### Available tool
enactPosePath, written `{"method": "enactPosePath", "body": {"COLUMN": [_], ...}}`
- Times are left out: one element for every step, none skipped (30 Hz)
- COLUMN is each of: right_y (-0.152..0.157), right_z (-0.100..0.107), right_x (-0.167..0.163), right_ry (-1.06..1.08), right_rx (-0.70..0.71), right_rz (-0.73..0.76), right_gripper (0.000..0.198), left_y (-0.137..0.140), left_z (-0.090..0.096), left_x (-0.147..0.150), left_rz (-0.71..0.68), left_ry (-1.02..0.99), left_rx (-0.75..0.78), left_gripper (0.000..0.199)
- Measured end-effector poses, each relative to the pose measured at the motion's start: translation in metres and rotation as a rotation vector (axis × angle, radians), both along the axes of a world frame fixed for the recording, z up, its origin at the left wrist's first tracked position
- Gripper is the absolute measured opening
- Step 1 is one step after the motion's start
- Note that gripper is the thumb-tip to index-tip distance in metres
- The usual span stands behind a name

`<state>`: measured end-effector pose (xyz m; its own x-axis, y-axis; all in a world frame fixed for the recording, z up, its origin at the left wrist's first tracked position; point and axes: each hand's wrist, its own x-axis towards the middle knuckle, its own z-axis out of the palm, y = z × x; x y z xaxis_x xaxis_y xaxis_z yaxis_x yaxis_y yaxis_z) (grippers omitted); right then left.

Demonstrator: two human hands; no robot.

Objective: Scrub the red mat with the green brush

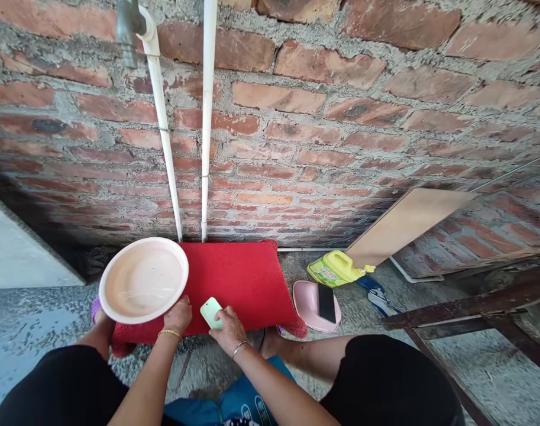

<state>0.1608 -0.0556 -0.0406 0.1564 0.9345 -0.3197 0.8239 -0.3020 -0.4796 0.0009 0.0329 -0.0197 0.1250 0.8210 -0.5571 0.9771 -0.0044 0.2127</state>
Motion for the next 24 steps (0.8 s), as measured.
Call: {"method": "enactPosePath", "body": {"right_y": [0.0, -0.001, -0.002, -0.003, -0.006, -0.009, -0.013, -0.017, -0.021, -0.025, -0.027, -0.028, -0.028, -0.026, -0.023, -0.019, -0.014, -0.01, -0.005, -0.001, 0.003, 0.006, 0.01, 0.013], "right_z": [0.0, 0.002, 0.004, 0.007, 0.011, 0.015, 0.02, 0.025, 0.029, 0.034, 0.037, 0.039, 0.04, 0.04, 0.039, 0.037, 0.034, 0.032, 0.029, 0.027, 0.025, 0.023, 0.022, 0.021], "right_x": [0.004, 0.012, 0.024, 0.04, 0.058, 0.077, 0.096, 0.115, 0.133, 0.148, 0.159, 0.166, 0.169, 0.166, 0.157, 0.144, 0.126, 0.106, 0.084, 0.061, 0.038, 0.017, -0.003, -0.021], "right_ry": [-0.019, -0.043, -0.075, -0.115, -0.163, -0.215, -0.266, -0.313, -0.353, -0.382, -0.401, -0.403, -0.388, -0.363, -0.328, -0.286, -0.243, -0.198, -0.152, -0.106, -0.065, -0.031, -0.008, 0.004], "right_rx": [-0.015, -0.028, -0.04, -0.052, -0.067, -0.086, -0.111, -0.141, -0.171, -0.202, -0.224, -0.239, -0.243, -0.234, -0.217, -0.191, -0.162, -0.137, -0.119, -0.111, -0.11, -0.111, -0.114, -0.116], "right_rz": [-0.003, -0.021, -0.052, -0.091, -0.137, -0.188, -0.247, -0.314, -0.381, -0.446, -0.507, -0.558, -0.59, -0.601, -0.592, -0.561, -0.51, -0.455, -0.402, -0.353, -0.307, -0.263, -0.222, -0.181], "right_gripper": [0.03, 0.029, 0.028, 0.026, 0.025, 0.025, 0.025, 0.025, 0.025, 0.024, 0.024, 0.025, 0.026, 0.027, 0.027, 0.027, 0.026, 0.025, 0.025, 0.024, 0.023, 0.023, 0.023, 0.023], "left_y": [0.0, 0.001, 0.002, 0.002, 0.003, 0.003, 0.004, 0.004, 0.004, 0.004, 0.004, 0.004, 0.004, 0.003, 0.003, 0.003, 0.003, 0.003, 0.003, 0.003, 0.003, 0.004, 0.004, 0.005], "left_z": [0.0, 0.001, 0.001, 0.002, 0.002, 0.003, 0.004, 0.004, 0.005, 0.006, 0.007, 0.008, 0.009, 0.01, 0.011, 0.013, 0.014, 0.016, 0.019, 0.021, 0.025, 0.028, 0.032, 0.036], "left_x": [0.0, -0.001, -0.001, -0.001, -0.001, -0.001, 0.0, 0.0, 0.0, 0.0, 0.001, 0.002, 0.002, 0.003, 0.004, 0.005, 0.006, 0.007, 0.008, 0.009, 0.009, 0.008, 0.008, 0.007], "left_rz": [0.001, -0.003, -0.01, -0.019, -0.028, -0.037, -0.041, -0.04, -0.04, -0.041, -0.045, -0.052, -0.06, -0.069, -0.077, -0.082, -0.087, -0.092, -0.093, -0.089, -0.081, -0.069, -0.054, -0.035], "left_ry": [0.003, 0.005, 0.005, 0.004, 0.001, -0.002, -0.005, -0.009, -0.017, -0.031, -0.049, -0.07, -0.091, -0.112, -0.132, -0.149, -0.167, -0.18, -0.199, -0.229, -0.274, -0.334, -0.401, -0.464], "left_rx": [-0.001, 0.0, 0.003, 0.01, 0.019, 0.028, 0.032, 0.03, 0.024, 0.016, 0.009, 0.003, -0.002, -0.004, -0.004, 0.0, 0.004, 0.008, 0.014, 0.023, 0.038, 0.061, 0.085, 0.103], "left_gripper": [0.023, 0.024, 0.024, 0.024, 0.025, 0.025, 0.026, 0.026, 0.026, 0.026, 0.026, 0.026, 0.025, 0.025, 0.025, 0.024, 0.024, 0.024, 0.024, 0.024, 0.024, 0.024, 0.023, 0.023]}}
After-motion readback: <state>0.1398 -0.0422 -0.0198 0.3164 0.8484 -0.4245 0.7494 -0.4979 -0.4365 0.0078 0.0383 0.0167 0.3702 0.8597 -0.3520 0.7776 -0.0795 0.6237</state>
